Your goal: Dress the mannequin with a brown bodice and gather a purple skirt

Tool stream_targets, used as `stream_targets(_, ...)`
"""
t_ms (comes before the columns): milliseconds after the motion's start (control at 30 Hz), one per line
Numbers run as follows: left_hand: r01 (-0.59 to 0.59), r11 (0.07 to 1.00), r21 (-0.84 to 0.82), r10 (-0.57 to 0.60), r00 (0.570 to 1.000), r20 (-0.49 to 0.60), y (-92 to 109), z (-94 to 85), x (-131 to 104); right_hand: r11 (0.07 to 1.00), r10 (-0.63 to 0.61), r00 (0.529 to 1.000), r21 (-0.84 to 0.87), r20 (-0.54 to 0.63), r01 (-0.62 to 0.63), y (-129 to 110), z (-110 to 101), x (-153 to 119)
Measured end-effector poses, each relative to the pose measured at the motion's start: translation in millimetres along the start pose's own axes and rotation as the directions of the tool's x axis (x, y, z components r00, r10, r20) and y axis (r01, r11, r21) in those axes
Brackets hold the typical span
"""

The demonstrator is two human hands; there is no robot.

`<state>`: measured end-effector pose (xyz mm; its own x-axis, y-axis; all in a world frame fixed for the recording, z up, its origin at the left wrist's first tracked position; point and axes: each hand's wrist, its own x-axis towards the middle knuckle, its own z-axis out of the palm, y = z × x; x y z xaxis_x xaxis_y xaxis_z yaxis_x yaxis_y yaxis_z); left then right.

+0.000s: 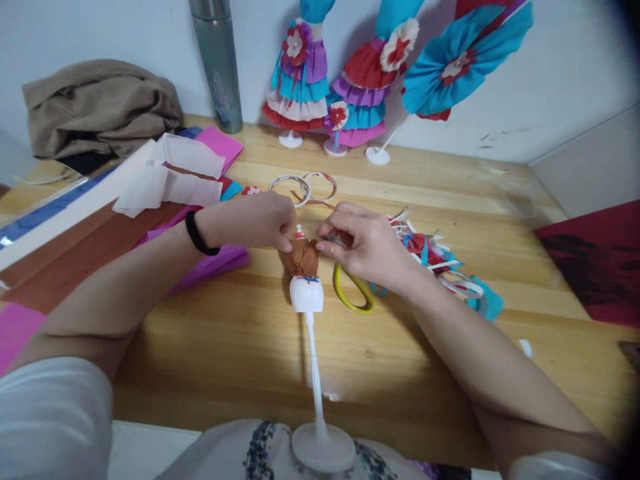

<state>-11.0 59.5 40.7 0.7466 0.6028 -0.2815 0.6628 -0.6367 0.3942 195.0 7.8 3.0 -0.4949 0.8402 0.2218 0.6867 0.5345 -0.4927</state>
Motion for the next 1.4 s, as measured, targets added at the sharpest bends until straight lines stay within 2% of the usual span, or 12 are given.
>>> stream_targets(100, 0.021, 1.000, -0.005, -0.021, 1.000, -0.020, 1, -3.9, -2, 0.990, -0.123, 0.986, 0.080, 0.113, 0.114, -2, 1, -2)
stream_targets(233, 0.039, 0.999, 0.006, -0.039, 0.999, -0.029, 3, -3.6, -3, 0.939, -0.322, 0.900, 0.217, 0.293, 0.265, -4, 3, -2)
stream_targets(300, 0.038, 0.999, 0.017, -0.037, 0.998, -0.047, 2, -3.8, -3, 0.953, -0.276, 0.917, 0.208, 0.288, 0.221, -3, -2, -1)
stream_targets(367, 0.051, 0.998, 0.035, -0.048, 0.996, -0.070, -1, -5.2, -3, 0.983, -0.143, 0.958, 0.152, 0.248, 0.108, 0, -10, 0)
stream_targets(433, 0.055, 0.998, 0.039, -0.052, 0.995, -0.087, -5, -6.8, -2, 0.995, -0.005, 0.966, 0.093, 0.260, -0.019, 3, -17, 1)
stream_targets(500, 0.043, 0.999, 0.032, -0.039, 0.994, -0.100, -9, -7.3, 0, 0.994, 0.068, 0.924, 0.049, 0.377, -0.093, 4, -20, -1)
stream_targets(600, 0.033, 0.999, 0.008, -0.032, 0.992, -0.122, -13, -4.2, 4, 0.993, 0.070, 0.790, 0.032, 0.609, -0.114, -2, -15, -4)
stream_targets(667, 0.037, 0.999, -0.026, -0.040, 0.992, -0.123, -14, -0.3, 7, 0.990, 0.100, 0.751, 0.007, 0.652, -0.138, -10, -8, -7)
stream_targets(833, 0.032, 0.990, -0.137, -0.052, 0.989, -0.140, -18, 11.6, 17, 0.980, 0.201, 0.815, -0.108, 0.544, -0.170, -27, 3, -10)
stream_targets(1033, 0.114, 0.907, -0.406, -0.121, 0.993, 0.009, -27, 22.6, 26, 0.965, 0.261, 0.803, -0.145, 0.535, -0.217, -34, 4, -7)
stream_targets(1133, 0.122, 0.890, -0.439, -0.158, 0.986, -0.047, -24, 21.1, 25, 0.962, 0.271, 0.809, -0.121, 0.522, -0.245, -34, 4, -5)
stream_targets(1400, 0.080, 0.770, -0.633, -0.307, 0.916, -0.257, -10, -8.6, 12, 0.940, 0.269, 0.902, 0.113, 0.338, -0.322, -30, -2, -9)
